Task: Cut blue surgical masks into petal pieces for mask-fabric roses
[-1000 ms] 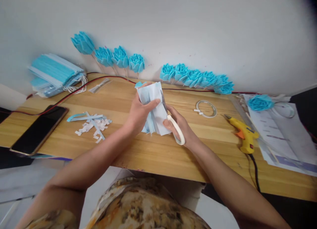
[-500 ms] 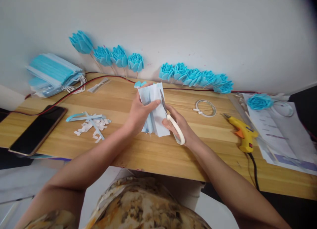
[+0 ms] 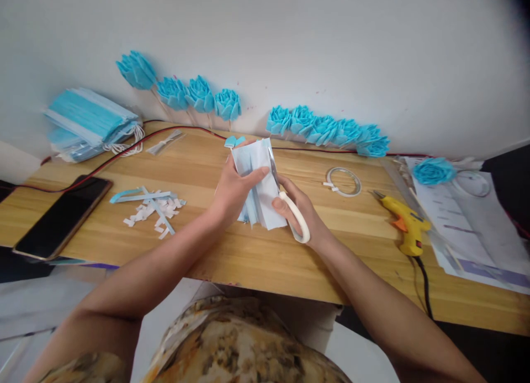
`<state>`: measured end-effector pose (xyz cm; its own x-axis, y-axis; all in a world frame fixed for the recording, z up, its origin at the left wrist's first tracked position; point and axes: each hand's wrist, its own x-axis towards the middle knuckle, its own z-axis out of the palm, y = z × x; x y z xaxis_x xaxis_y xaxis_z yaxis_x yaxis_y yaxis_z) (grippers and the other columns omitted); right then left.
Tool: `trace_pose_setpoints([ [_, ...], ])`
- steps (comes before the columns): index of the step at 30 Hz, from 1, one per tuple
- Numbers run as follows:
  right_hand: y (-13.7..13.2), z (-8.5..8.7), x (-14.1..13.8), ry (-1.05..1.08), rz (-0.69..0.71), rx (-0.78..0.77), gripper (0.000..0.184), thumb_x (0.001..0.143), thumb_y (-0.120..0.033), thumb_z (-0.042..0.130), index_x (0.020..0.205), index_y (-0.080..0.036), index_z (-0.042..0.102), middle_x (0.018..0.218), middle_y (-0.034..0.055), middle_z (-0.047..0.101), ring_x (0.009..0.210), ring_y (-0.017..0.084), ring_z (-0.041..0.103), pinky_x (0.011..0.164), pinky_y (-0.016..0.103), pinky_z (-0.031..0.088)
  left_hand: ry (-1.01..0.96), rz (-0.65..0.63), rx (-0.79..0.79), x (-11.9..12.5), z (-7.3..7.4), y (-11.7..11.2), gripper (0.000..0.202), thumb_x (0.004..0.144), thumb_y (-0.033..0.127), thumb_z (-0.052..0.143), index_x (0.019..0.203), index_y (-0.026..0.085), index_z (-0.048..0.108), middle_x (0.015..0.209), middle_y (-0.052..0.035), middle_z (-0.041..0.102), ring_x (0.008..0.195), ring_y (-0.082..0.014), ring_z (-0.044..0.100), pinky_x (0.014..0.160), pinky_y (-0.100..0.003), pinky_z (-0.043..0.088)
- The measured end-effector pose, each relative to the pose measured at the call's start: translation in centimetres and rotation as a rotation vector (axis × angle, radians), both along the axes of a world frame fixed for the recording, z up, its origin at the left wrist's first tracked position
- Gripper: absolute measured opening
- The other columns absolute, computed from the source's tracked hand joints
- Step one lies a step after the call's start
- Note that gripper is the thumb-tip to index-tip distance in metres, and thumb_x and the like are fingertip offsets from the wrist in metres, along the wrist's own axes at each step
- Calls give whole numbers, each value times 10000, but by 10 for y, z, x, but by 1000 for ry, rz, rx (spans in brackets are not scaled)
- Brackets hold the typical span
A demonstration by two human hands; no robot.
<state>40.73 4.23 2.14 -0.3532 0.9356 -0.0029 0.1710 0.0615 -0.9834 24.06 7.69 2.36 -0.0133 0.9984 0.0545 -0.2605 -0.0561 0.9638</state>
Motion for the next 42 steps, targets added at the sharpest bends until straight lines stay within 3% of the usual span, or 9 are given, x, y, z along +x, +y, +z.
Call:
trace_pose_setpoints([
  [10,0,-1,0,17,-21,-18,874,804,-789,713,1430,-208,528,837,42,705,732,235,670,582,352,555,-82,-19,-34,1,2,0,583,701,301,852,1230,221,620,1164,-59,666,1044,-224,643,915,-363,552],
  [17,-2,-1,-1,63,-37,-89,889,795,-770,738,1452,-219,505,684,-33,600,508,138,522,438,274,423,-79,-26,-36,1,3,-1,628,717,309,846,1280,216,583,1146,-68,671,1023,-228,659,888,-361,568],
  [42,-3,1,-3,63,-80,-133,899,751,-734,793,1436,-224,511,621,-56,556,461,142,489,417,289,404,-87,-29,-33,2,2,0,625,716,307,852,1277,226,589,1128,-60,684,1001,-218,667,873,-356,575],
])
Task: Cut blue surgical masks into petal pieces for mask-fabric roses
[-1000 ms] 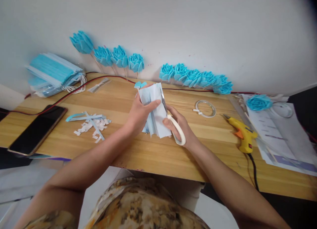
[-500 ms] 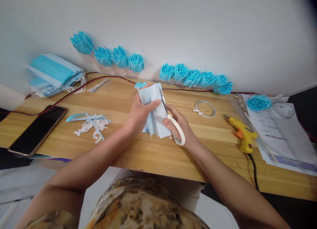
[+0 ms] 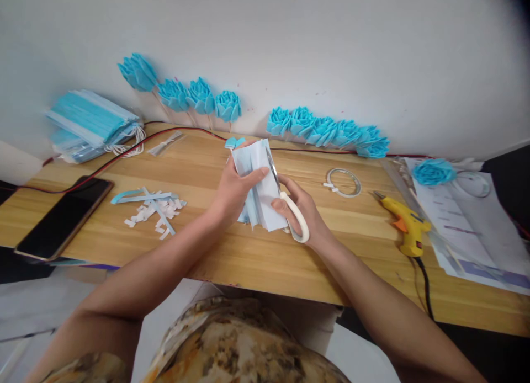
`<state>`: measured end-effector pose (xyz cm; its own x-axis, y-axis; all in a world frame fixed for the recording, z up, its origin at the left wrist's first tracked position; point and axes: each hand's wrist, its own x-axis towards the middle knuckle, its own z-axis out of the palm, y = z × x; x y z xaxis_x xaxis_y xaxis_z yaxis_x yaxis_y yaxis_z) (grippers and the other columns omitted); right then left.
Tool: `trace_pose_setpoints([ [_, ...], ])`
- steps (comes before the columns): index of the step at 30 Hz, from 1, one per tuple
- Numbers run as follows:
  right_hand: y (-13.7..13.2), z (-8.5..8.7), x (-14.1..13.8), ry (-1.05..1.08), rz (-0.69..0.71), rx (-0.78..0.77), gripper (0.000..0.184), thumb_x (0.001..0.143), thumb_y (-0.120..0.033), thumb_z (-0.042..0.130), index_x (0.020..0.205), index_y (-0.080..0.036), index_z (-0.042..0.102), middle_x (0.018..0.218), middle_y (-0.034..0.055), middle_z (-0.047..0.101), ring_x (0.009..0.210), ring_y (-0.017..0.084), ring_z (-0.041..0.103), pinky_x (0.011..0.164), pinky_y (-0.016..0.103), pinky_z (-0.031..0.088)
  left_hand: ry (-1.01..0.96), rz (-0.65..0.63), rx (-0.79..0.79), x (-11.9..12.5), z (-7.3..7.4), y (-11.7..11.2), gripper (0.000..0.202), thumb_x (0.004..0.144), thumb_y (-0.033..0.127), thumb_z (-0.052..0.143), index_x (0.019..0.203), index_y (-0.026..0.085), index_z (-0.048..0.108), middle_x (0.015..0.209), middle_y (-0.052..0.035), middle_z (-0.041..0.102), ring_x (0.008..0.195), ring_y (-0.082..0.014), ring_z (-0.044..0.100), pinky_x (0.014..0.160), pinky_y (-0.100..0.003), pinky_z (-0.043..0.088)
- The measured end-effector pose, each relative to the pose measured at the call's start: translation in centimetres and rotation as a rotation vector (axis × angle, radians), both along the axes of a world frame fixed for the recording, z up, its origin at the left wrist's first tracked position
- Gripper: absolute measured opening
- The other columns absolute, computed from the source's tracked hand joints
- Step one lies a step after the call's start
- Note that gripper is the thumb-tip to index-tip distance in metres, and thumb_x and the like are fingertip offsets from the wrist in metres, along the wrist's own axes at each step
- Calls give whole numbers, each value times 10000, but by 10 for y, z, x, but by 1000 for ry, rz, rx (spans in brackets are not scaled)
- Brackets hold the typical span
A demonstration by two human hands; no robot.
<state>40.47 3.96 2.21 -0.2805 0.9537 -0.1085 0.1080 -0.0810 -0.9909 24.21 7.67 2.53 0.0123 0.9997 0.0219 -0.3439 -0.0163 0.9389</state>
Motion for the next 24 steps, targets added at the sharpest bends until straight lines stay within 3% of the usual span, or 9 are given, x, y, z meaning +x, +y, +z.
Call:
trace_pose_setpoints([
  [6,1,-2,0,-23,1,2,940,743,-758,786,1452,-213,497,587,-62,558,432,133,474,386,268,346,-6,45,13,-4,-1,4,632,788,445,838,1331,266,568,1121,-62,708,1033,-250,699,863,-375,594],
  [12,0,1,-1,-25,33,-27,1018,743,-776,778,1503,-184,450,598,-64,561,448,135,488,424,272,391,19,68,52,-11,-4,10,763,715,363,893,1386,300,535,1028,-21,706,960,-241,731,809,-342,598],
  [18,1,2,1,-69,72,116,982,749,-895,662,1464,-243,497,890,59,717,732,251,670,611,374,551,19,38,44,-7,-5,8,718,721,338,857,1359,294,529,1059,-25,685,940,-224,705,795,-343,585],
  [24,2,1,1,-81,73,120,944,806,-850,647,1495,-229,470,970,80,742,865,295,715,722,424,587,43,37,21,-1,-7,4,708,708,336,844,1346,284,540,1037,-23,655,903,-208,672,791,-335,555],
])
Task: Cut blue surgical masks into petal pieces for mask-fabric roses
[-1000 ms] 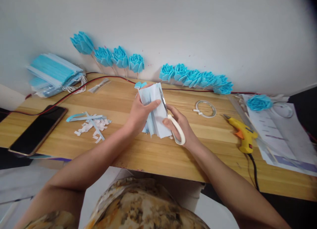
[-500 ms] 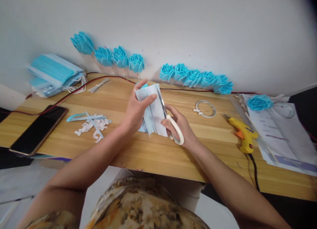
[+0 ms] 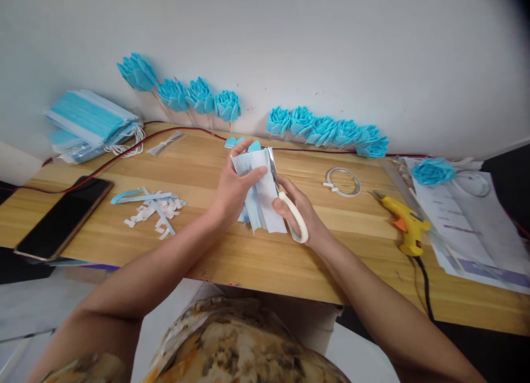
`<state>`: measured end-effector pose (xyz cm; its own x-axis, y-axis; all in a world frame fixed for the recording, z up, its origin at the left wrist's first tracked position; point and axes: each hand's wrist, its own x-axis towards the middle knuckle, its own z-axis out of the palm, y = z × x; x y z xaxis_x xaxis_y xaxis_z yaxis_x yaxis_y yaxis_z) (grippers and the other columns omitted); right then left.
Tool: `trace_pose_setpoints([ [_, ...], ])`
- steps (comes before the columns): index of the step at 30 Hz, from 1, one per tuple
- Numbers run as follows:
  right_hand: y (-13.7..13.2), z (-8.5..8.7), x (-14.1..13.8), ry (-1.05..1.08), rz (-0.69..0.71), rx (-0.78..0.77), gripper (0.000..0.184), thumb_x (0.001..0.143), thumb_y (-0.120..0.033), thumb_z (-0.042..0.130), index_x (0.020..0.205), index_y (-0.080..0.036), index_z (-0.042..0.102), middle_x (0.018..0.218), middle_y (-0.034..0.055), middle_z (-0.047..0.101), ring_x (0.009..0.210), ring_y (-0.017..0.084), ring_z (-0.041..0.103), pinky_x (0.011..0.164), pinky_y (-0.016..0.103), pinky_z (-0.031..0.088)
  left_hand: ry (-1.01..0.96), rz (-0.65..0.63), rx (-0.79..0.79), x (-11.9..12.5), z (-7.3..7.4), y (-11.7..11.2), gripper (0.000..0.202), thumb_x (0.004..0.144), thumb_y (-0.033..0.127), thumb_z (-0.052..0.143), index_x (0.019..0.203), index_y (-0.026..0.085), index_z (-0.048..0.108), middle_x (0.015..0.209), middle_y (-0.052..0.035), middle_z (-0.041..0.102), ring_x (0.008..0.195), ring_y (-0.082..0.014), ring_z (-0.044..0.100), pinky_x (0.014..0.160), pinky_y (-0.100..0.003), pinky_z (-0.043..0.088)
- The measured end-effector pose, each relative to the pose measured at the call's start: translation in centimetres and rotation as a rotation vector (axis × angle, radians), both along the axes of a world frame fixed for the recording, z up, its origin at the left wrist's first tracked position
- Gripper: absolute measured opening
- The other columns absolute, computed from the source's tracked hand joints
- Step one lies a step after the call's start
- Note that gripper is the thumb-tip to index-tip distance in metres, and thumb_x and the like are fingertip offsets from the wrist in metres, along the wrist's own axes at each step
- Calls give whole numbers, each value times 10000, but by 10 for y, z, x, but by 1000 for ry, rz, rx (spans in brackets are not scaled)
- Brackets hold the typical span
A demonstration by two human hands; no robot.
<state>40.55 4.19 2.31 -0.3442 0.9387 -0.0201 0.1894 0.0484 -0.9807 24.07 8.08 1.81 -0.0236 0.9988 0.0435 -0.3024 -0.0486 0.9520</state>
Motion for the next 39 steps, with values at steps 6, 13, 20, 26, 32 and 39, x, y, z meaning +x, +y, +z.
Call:
trace_pose_setpoints([
  [6,0,1,0,5,-6,-4,925,804,-853,645,1476,-237,490,993,86,756,874,299,726,713,421,594,-15,4,-19,1,-2,-1,711,719,327,851,1365,308,552,966,-13,630,876,-215,664,782,-345,562],
  [13,0,0,1,24,-26,4,899,799,-842,663,1439,-227,513,1018,94,765,849,287,724,686,412,593,-2,5,-19,1,-1,-2,711,727,331,845,1372,295,548,1008,-19,644,876,-198,657,792,-329,565],
  [20,-1,0,2,-7,-47,13,895,791,-845,671,1423,-226,535,954,85,755,818,285,710,635,401,578,-39,-4,-20,1,1,-2,722,715,307,853,1370,276,552,998,-10,659,827,-176,651,758,-311,570],
  [26,0,-2,2,10,-57,49,871,795,-824,690,1396,-209,553,933,75,755,797,270,708,626,381,570,-42,-9,-22,1,1,-2,754,708,326,866,1377,249,528,989,-3,649,807,-162,648,760,-302,568],
  [32,0,-5,2,53,-72,11,861,767,-780,755,1383,-210,562,869,51,743,729,243,668,583,357,536,-48,-16,-5,0,-2,-1,735,725,317,857,1381,268,530,963,-2,649,808,-175,660,761,-314,574],
  [39,1,-7,2,83,-91,-14,859,732,-737,813,1367,-213,567,843,32,721,680,198,611,570,321,499,-56,-8,-16,1,-1,-1,726,716,309,859,1367,270,539,965,-5,642,827,-173,654,750,-293,558],
])
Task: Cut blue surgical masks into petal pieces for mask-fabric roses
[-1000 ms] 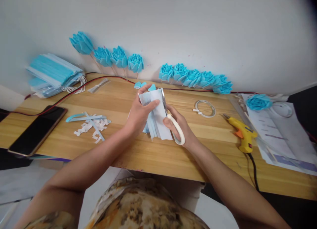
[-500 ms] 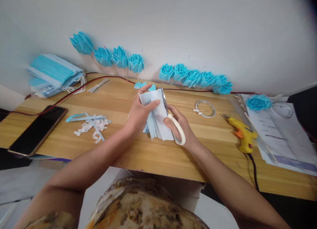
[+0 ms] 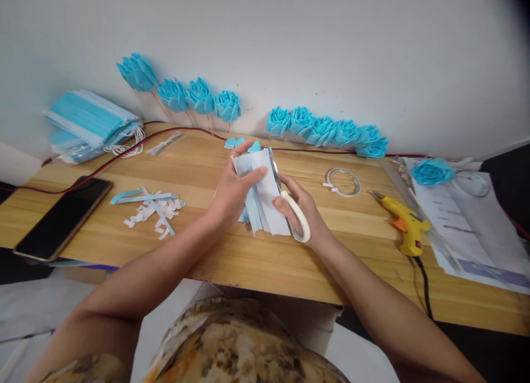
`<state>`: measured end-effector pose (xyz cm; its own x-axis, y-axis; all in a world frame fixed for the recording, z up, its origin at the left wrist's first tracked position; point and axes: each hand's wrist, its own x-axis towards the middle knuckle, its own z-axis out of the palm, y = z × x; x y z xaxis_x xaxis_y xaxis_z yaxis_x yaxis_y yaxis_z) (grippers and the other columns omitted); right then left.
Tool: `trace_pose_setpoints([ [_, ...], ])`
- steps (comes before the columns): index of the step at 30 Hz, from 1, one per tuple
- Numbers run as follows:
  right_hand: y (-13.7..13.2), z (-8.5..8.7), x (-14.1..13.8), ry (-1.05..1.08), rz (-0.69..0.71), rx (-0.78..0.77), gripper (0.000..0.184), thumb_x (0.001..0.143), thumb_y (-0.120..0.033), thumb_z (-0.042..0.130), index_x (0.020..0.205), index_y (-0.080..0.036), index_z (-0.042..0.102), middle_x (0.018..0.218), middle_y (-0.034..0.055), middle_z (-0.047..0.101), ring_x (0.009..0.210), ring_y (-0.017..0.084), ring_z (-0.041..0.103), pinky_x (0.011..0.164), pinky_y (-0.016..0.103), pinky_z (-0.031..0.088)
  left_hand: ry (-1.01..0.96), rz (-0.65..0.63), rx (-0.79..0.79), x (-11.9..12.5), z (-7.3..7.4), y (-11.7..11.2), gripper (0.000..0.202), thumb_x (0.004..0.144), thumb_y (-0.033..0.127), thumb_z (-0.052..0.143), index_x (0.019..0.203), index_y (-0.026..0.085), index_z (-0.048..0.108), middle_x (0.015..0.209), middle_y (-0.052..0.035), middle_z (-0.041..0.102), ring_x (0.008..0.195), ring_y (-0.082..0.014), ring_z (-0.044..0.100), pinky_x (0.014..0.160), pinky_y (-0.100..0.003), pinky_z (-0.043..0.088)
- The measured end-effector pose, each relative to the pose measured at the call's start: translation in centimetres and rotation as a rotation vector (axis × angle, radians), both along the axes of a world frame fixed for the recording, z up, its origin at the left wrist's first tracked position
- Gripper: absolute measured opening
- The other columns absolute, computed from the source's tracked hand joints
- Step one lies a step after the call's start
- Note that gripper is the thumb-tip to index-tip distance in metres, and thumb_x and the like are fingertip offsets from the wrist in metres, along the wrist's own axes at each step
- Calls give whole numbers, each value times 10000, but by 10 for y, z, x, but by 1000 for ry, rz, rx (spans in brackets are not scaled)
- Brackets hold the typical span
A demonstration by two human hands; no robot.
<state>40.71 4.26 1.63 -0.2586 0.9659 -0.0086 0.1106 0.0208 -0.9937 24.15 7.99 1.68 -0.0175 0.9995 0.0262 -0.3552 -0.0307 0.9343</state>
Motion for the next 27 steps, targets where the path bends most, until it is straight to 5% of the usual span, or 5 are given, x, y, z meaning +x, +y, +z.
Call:
trace_pose_setpoints([
  [6,1,2,-1,5,-12,-28,883,698,-742,831,1354,-217,558,819,24,711,647,202,623,542,317,491,-36,-6,17,1,3,-1,680,759,331,834,1368,256,541,1041,-26,687,841,-169,672,750,-278,551],
  [14,-3,3,-4,10,43,-114,991,730,-781,780,1465,-189,480,592,-76,521,463,128,444,456,271,366,-58,0,31,-5,2,5,700,731,303,878,1350,286,551,942,9,700,803,-168,683,724,-272,556],
  [20,-2,7,-2,-65,71,24,914,794,-834,672,1436,-200,527,962,68,714,828,237,672,677,353,545,-57,-19,42,-5,1,4,681,734,277,871,1343,291,566,885,25,683,742,-150,670,682,-258,556],
  [27,1,4,-1,-70,78,44,950,781,-869,658,1436,-194,526,987,88,735,891,280,707,760,408,588,-15,-37,-1,-1,1,1,725,717,296,878,1363,293,549,792,38,628,649,-143,600,636,-271,506],
])
